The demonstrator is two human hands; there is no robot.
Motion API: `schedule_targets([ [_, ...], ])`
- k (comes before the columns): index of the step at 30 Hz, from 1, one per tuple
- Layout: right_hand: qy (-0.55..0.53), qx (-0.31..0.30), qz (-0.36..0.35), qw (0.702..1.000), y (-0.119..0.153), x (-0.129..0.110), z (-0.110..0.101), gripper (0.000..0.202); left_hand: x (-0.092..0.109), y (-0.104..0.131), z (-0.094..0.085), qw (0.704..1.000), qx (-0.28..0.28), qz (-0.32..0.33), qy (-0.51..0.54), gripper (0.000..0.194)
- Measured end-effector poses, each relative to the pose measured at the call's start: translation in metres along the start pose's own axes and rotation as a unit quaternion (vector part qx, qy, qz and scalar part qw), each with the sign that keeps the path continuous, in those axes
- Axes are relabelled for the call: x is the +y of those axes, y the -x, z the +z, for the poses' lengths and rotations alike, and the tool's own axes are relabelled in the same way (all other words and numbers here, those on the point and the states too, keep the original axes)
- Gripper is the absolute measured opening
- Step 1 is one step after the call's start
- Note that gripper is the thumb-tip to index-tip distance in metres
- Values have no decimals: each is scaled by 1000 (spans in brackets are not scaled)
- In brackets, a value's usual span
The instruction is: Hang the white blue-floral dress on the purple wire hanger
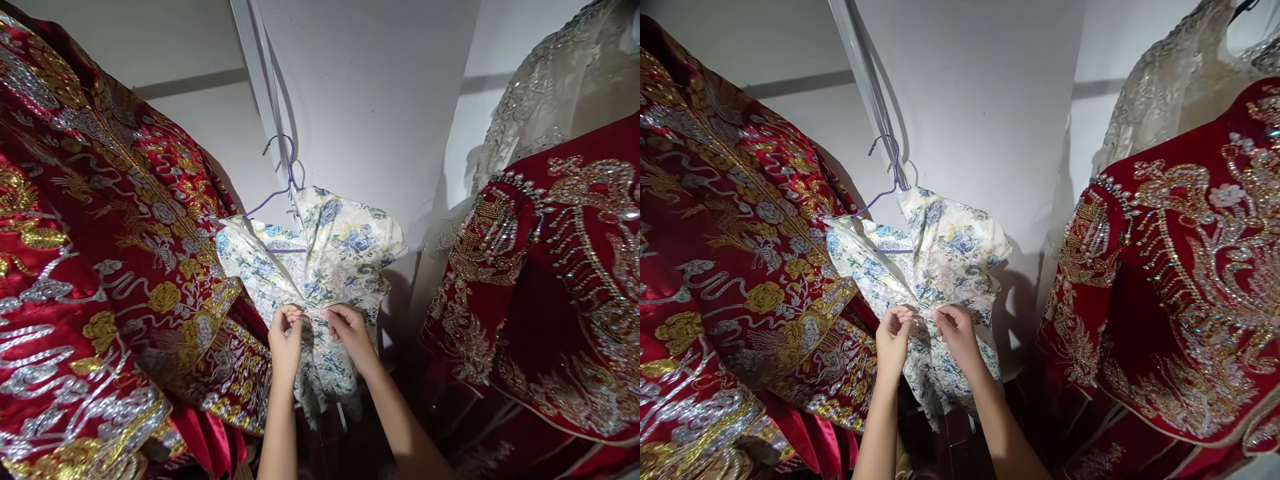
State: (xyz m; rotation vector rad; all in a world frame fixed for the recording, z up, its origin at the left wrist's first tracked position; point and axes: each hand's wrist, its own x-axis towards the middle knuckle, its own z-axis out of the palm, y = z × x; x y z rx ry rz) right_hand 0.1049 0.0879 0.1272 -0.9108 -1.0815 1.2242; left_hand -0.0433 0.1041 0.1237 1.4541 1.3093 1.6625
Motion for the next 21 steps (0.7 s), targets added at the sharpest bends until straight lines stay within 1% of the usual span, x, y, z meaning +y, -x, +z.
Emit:
schedule_targets([
  [1,-8,14,11,1000,-3,2,-4,34,-8,-7,1,1000,15,-20,-7,23],
  [2,-17,28,17,999,-5,3,-9,35,-15,-14,3,999,11,-36,-16,28],
  [4,-35,59,14,998,-10,3,-18,38,-23,-26,10,998,-23,-50,-32,34],
  [6,-51,91,2,995,-14,0,-27,41,-25,-35,21,997,-42,-43,-41,34],
  [9,-65,125,0,990,-17,-5,-39,51,-26,-43,36,997,-35,-23,-60,28],
  [11,-60,117,8,991,-18,-7,-44,63,-27,-49,44,997,-29,-12,-75,25],
  [15,-38,80,26,996,-19,-5,-50,85,-28,-61,55,995,-24,7,-93,21],
  [17,-28,73,28,997,-19,-3,-50,92,-28,-65,58,995,-20,14,-96,20],
  [21,-16,68,31,997,-19,-2,-47,97,-31,-67,60,995,-6,19,-95,15],
])
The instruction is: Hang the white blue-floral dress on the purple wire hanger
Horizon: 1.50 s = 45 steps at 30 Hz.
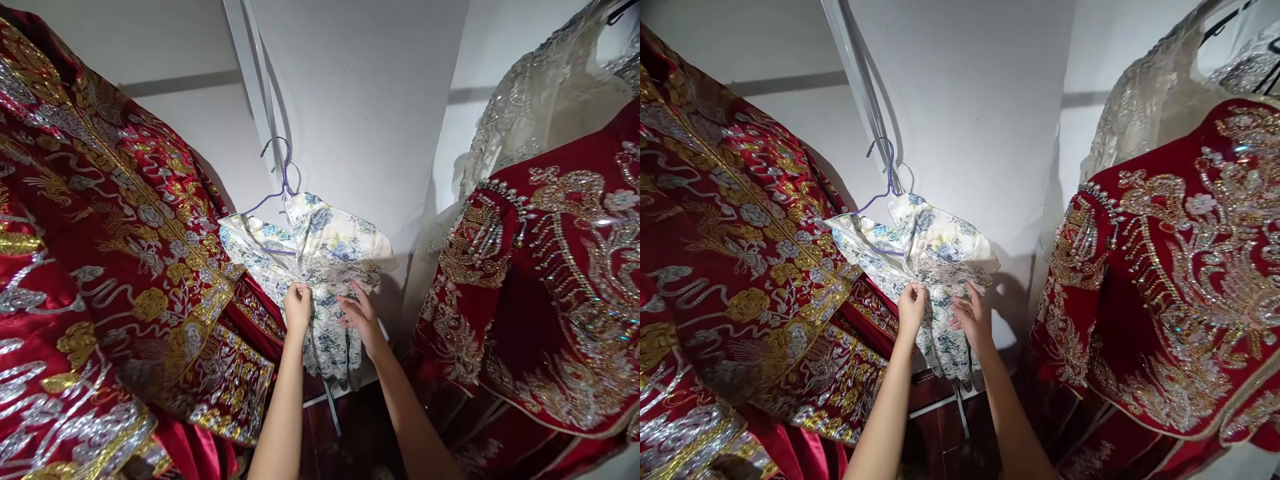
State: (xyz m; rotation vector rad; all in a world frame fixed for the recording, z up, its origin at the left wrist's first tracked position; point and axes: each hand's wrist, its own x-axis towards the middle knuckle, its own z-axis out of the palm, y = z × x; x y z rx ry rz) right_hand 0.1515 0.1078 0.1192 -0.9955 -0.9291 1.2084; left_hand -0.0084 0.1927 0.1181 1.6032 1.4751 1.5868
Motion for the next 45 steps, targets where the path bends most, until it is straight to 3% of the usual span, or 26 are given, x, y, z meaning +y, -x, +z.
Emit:
schedule_targets([
  [5,-1,-5,8,1000,0,2,2,98,-6,0,2,1000,20,-5,13,24],
  [10,2,16,20,1000,0,4,0,96,-4,-3,5,999,4,-2,44,21],
  [14,17,21,21,999,0,5,-2,89,0,15,-1,997,5,-12,72,25],
  [17,35,22,13,999,3,7,2,77,6,48,-13,996,14,-13,83,25],
  [19,53,6,-12,998,9,9,11,55,11,72,-23,996,15,0,85,25],
  [21,80,-67,-33,994,18,11,23,33,17,90,-33,997,14,29,72,25],
  [24,104,-166,-51,979,31,11,41,32,28,103,-51,995,2,99,19,24],
  [29,146,-94,-98,980,46,3,55,26,49,104,-83,978,-112,165,-58,20],
  [32,190,-86,-87,974,56,-8,56,25,56,107,-94,973,-141,168,-68,16],
  [38,207,-39,-114,971,75,-19,61,19,59,119,-90,979,-80,188,-3,8],
  [45,174,-50,-122,976,86,-19,48,17,54,142,-68,990,18,59,128,10],
])
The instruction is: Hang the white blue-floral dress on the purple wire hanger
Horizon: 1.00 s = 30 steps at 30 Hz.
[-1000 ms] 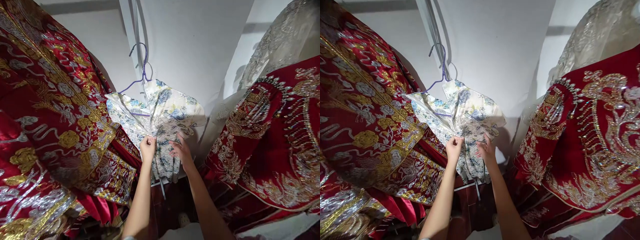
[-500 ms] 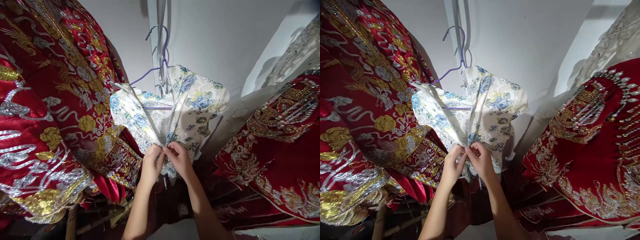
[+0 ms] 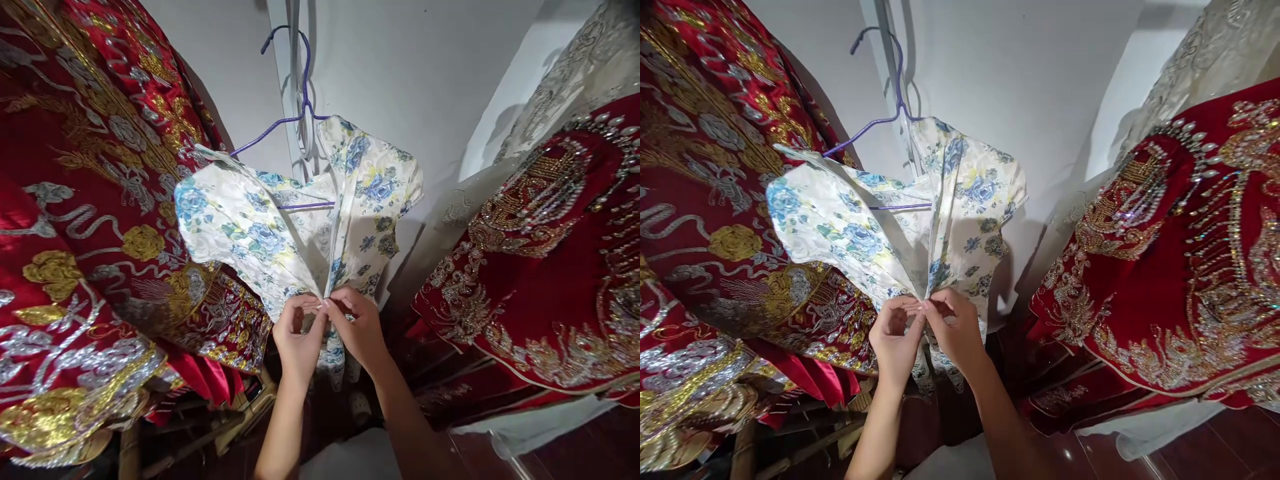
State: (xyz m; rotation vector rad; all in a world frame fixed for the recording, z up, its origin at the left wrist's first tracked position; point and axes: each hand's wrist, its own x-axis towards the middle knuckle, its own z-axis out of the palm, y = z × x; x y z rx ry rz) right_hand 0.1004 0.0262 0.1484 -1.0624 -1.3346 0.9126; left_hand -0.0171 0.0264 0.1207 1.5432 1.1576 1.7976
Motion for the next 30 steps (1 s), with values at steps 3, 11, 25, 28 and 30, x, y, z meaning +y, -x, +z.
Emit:
schedule_targets([
  [3,-6,-13,10,1000,0,-1,-8,16,0,7,5,1000,24,-12,-2,9],
  [11,-27,-33,65,997,-3,5,-14,21,4,11,14,992,51,90,-77,16],
  [25,76,22,50,996,0,-15,-7,10,8,3,0,987,10,134,-85,12],
  [28,99,-16,54,994,-1,-18,-13,11,6,2,0,986,-2,142,-90,9],
  [30,112,-45,54,991,-2,-21,-18,16,5,2,1,985,-1,142,-94,7],
])
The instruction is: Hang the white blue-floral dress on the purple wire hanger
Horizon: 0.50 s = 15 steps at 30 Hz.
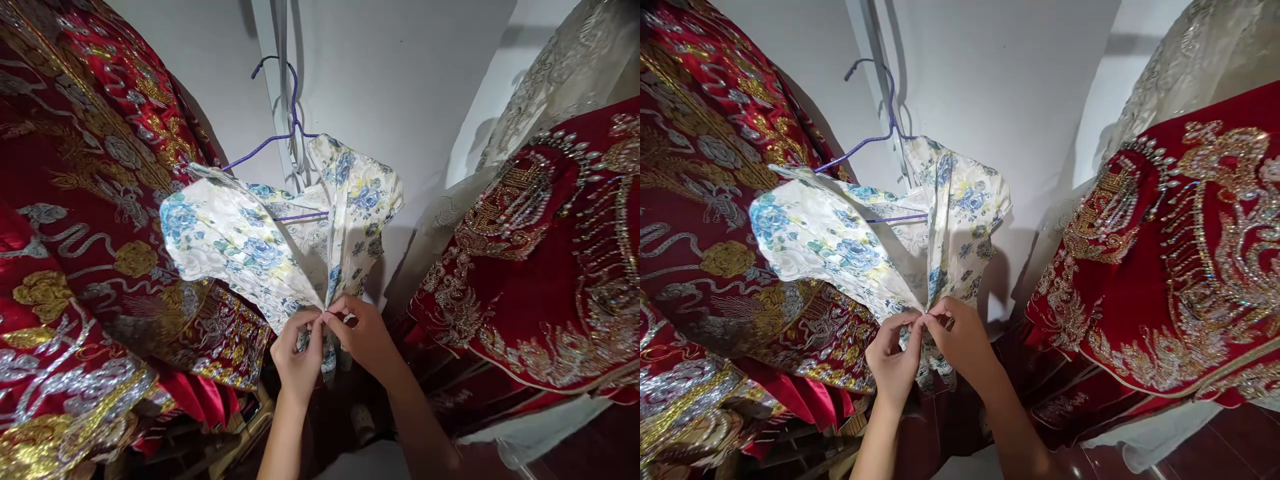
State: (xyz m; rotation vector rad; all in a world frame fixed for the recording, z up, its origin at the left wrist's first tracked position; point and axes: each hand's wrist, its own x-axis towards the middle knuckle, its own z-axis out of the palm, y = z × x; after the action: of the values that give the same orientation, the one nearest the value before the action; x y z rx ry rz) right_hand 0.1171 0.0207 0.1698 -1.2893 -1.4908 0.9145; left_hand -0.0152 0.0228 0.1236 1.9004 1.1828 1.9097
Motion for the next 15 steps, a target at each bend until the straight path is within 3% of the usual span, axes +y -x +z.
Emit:
schedule_targets([
  [5,13,-33,-27,999,-6,6,-9,23,-5,2,3,1000,6,-19,0,7],
  [10,-119,-162,44,979,-24,7,-13,24,-10,2,6,998,19,-49,34,13],
  [12,-191,-151,48,969,-38,-3,-16,24,-11,2,9,997,16,-60,55,16],
  [15,-276,-101,-5,956,-69,-31,-27,33,-14,0,16,995,-8,-71,74,22],
])
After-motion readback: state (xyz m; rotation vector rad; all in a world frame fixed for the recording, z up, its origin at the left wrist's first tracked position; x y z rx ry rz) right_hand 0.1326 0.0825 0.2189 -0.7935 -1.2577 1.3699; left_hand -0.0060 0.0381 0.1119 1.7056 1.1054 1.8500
